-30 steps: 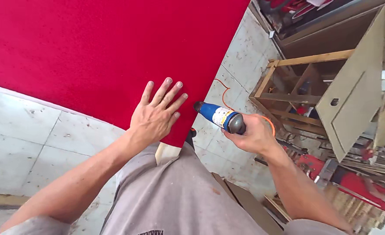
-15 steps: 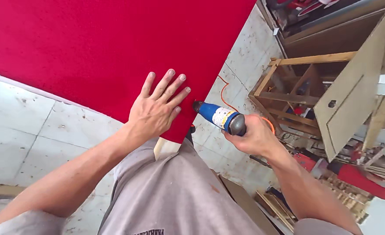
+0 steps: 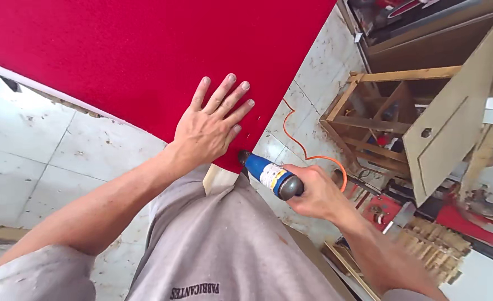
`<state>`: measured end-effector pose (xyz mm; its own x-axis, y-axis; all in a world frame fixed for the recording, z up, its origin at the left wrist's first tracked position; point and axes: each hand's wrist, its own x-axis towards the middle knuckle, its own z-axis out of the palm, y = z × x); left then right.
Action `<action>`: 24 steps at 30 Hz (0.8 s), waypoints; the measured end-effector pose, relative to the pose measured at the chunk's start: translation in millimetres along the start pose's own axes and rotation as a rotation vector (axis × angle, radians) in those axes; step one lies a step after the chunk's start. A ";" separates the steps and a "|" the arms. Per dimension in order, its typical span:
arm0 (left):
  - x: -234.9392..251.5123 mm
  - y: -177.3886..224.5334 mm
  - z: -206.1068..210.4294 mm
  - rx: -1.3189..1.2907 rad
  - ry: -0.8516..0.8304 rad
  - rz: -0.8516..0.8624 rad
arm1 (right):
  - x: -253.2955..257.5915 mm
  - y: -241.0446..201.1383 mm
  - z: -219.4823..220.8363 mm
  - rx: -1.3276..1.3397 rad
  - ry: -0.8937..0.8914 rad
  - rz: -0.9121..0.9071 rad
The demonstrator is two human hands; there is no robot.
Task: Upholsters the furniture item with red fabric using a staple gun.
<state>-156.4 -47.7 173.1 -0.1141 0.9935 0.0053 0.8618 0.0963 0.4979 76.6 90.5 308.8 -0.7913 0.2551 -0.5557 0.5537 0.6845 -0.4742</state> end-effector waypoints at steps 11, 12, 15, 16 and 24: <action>-0.9 2.2 -3.8 0.027 -0.020 0.006 | -27.3 -15.6 34.8 -0.003 0.027 -0.008; -1.8 1.7 -6.4 0.034 -0.028 0.012 | -31.9 -13.3 34.6 0.012 0.065 -0.024; -11.9 -4.1 -11.6 0.078 -0.036 0.007 | -58.6 6.5 35.3 0.177 0.271 -0.077; -19.1 -5.6 -11.6 0.092 -0.038 -0.005 | -71.2 16.0 38.5 0.281 0.337 -0.054; -119.0 -35.3 -101.7 -0.135 0.211 -0.296 | -70.3 89.1 127.5 0.699 0.575 0.280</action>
<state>-223.5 -175.6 243.1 -0.4591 0.8882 0.0158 0.7054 0.3537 0.6143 214.6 46.5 218.5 -0.5097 0.7730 -0.3776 0.6253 0.0314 -0.7798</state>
